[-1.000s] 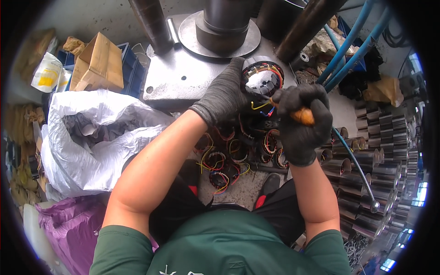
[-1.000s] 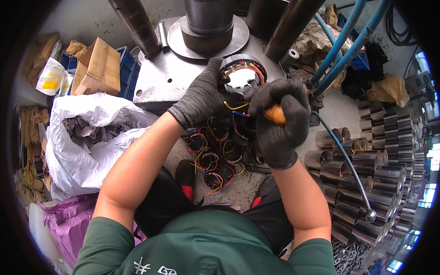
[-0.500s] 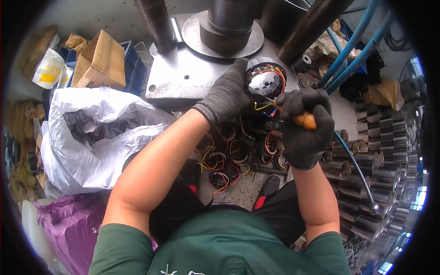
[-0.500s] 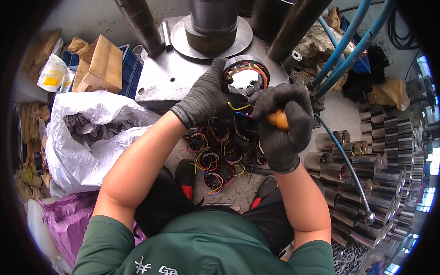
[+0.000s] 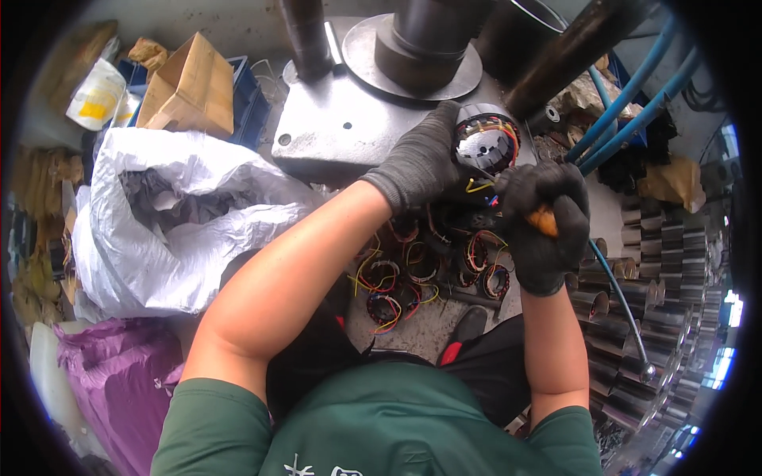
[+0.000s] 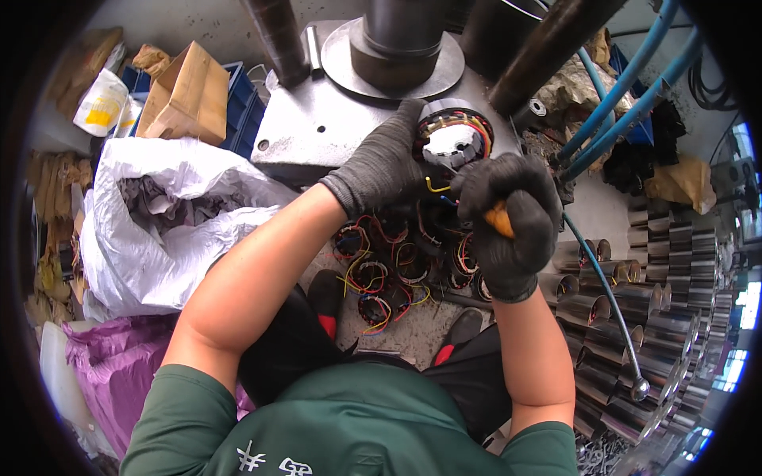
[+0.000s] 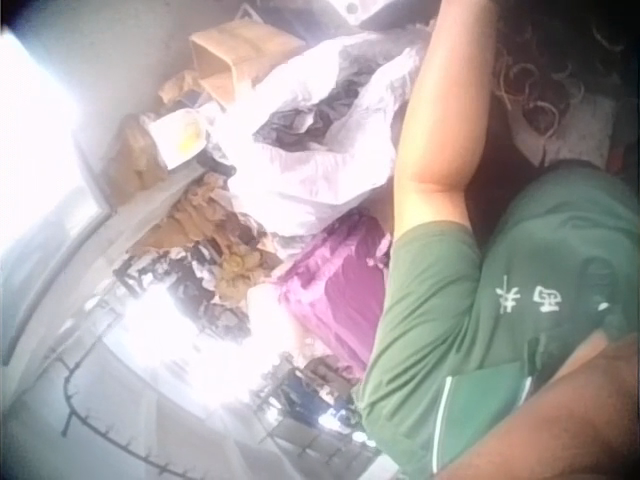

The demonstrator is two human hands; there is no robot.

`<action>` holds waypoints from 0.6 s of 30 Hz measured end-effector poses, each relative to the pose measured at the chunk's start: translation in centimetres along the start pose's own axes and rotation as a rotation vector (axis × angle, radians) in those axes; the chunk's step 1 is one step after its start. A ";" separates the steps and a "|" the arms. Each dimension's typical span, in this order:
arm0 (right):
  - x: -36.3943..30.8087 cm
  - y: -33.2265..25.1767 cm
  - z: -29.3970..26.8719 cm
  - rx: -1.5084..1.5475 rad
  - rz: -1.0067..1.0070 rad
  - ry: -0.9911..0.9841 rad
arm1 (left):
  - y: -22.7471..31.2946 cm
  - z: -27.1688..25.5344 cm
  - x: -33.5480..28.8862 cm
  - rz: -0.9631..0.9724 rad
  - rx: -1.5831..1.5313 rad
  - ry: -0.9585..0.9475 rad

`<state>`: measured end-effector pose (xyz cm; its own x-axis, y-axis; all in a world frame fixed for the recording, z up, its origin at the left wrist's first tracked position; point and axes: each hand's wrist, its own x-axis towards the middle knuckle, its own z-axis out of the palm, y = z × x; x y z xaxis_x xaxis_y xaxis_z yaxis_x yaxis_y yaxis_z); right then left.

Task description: The person places a metal cylinder onto a hydraulic press, inserts a wire-coiled motor component into it, and operates a lever to press them together before removing the assembled part.

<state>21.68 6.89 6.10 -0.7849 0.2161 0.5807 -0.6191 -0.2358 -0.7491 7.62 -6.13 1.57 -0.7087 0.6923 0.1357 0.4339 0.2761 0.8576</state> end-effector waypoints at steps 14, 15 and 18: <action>1.5 -0.7 -1.0 0.000 0.147 0.089 | 1.6 -0.7 -1.1 0.004 0.045 0.043; 2.0 -2.9 -0.9 0.119 0.180 0.045 | 1.6 -0.7 -1.1 0.016 0.055 0.053; 0.8 -7.1 -2.1 0.045 0.300 0.083 | 2.3 -0.7 -1.6 0.020 0.075 0.073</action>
<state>25.52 10.73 11.20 -0.9292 0.2067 0.3064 -0.3620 -0.3418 -0.8673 9.38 -7.08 3.72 -0.7370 0.6487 0.1899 0.4864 0.3139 0.8154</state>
